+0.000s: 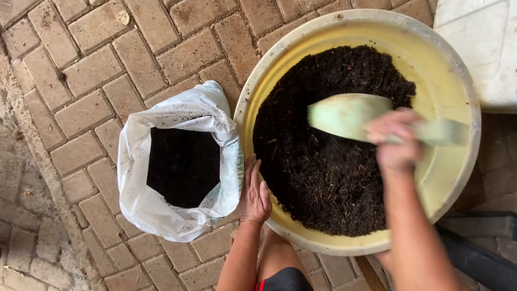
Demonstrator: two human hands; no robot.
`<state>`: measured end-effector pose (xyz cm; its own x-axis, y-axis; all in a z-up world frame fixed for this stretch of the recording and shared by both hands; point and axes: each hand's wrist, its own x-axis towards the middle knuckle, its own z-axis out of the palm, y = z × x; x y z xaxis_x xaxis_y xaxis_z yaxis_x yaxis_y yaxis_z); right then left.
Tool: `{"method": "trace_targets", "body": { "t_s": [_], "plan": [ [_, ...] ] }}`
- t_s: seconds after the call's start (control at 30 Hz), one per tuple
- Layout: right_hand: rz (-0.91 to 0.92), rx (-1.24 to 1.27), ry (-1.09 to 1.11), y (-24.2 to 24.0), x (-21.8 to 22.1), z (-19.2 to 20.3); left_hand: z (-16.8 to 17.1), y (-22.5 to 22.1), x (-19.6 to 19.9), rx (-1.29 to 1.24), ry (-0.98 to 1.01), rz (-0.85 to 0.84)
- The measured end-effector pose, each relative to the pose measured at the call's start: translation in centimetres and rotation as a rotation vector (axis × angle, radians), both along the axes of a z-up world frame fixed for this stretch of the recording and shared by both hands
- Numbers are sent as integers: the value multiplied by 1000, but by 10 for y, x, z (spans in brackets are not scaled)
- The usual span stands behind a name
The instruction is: Scooping compost or soil from a tub into a bag using a hand scoop.
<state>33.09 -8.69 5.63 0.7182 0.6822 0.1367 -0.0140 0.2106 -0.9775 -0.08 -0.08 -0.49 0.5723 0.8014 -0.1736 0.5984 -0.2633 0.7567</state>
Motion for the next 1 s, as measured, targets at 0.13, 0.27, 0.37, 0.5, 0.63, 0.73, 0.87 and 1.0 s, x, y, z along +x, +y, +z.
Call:
{"method": "trace_targets", "body": {
  "t_s": [0.13, 0.27, 0.37, 0.5, 0.63, 0.73, 0.87, 1.0],
  "plan": [
    [-38, -141, 57, -6, -70, -42, 10, 5, 2, 37, -85, 15],
    [88, -166, -28, -84, -85, -6, 13, 5, 2, 59, -67, -11],
    [73, -149, -28, -102, -45, 26, 13, 9, 6, 65, -37, -4],
    [-109, -194, -12, -104, 7, 11, 23, 6, 5, 69, 64, -1],
    [-241, -201, 66, -123, -34, -19, 21, 15, 10, 93, 124, -35],
    [-213, -204, 58, -131, -55, 17, 28, 12, -3, 41, 31, -170],
    [-94, 24, 28, -127, -54, 76, 84, 18, 0, -115, 156, -263],
    [-165, -162, -26, -118, -63, 50, 117, 6, -52, 177, 238, -603]
  ]
}}
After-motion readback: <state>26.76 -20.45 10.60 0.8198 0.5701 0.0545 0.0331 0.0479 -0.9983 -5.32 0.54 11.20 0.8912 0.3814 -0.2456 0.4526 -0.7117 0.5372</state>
